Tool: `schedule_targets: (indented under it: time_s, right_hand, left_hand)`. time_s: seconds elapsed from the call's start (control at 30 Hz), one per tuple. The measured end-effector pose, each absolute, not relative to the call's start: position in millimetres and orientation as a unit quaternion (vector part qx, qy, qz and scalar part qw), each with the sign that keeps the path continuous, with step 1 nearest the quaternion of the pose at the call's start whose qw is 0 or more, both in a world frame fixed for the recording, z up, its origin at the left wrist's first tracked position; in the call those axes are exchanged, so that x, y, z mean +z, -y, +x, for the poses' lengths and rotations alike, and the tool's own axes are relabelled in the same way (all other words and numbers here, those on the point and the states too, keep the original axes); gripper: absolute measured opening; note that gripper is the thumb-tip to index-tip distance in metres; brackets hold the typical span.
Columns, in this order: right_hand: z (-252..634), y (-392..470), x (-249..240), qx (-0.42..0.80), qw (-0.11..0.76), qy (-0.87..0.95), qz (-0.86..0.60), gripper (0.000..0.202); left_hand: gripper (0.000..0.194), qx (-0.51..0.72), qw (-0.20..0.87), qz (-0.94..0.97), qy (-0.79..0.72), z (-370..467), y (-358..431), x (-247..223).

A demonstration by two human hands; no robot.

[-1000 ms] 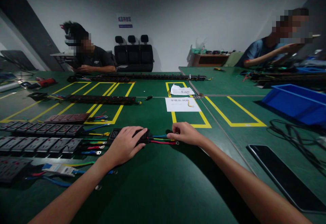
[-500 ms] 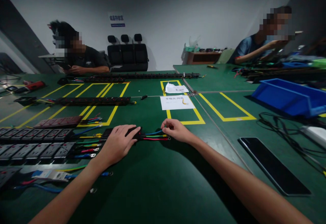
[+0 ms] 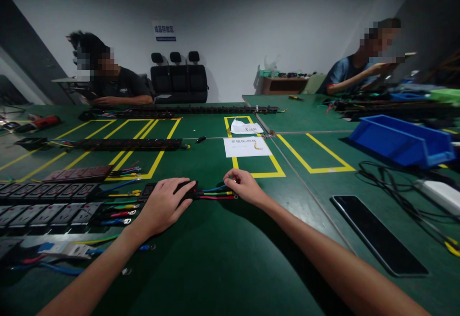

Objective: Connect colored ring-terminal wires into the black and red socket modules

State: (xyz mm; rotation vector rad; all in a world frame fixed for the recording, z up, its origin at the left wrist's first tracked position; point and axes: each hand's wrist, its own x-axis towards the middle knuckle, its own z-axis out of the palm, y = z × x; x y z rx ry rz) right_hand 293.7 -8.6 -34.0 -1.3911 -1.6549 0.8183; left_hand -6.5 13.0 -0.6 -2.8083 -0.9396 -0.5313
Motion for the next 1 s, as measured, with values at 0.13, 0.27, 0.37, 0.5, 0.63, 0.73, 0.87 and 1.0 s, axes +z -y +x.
schedule_targets:
  time_s: [0.13,0.27,0.37,0.5,0.63,0.73,0.87,1.0]
  right_hand:
    - [294,7,-38,0.317,0.417,0.657,-0.543,0.02]
    - [293,7,-38,0.283,0.371,0.694,-0.549,0.017]
    - [292,10,-36,0.244,0.359,0.706,-0.56,0.019]
    - [291,17,-31,0.246,0.356,0.703,-0.565,0.024]
    - [289,20,-29,0.191,0.346,0.718,-0.574,0.023]
    - [286,22,-34,0.117,0.356,0.71,-0.596,0.021]
    - [283,27,-39,0.043,0.332,0.712,-0.617,0.027]
    - [282,31,-39,0.006,0.28,0.723,-0.631,0.028]
  left_hand:
    - [0.045,-0.169,0.064,-0.933,0.313,-6,-13,-1]
    - [0.044,-0.168,0.065,-0.932,0.315,-6,-12,-1]
    - [0.044,-0.165,0.063,-0.933,0.314,-6,-12,-1]
    - [0.044,-0.168,0.065,-0.933,0.312,-6,-12,-1]
    - [0.043,-0.17,0.066,-0.933,0.311,-5,-12,-1]
    - [0.043,-0.174,0.061,-0.933,0.31,-6,-12,-1]
    - [0.042,-0.18,0.063,-0.932,0.309,-6,-12,-2]
    - [0.042,-0.183,0.067,-0.931,0.309,-7,-12,-3]
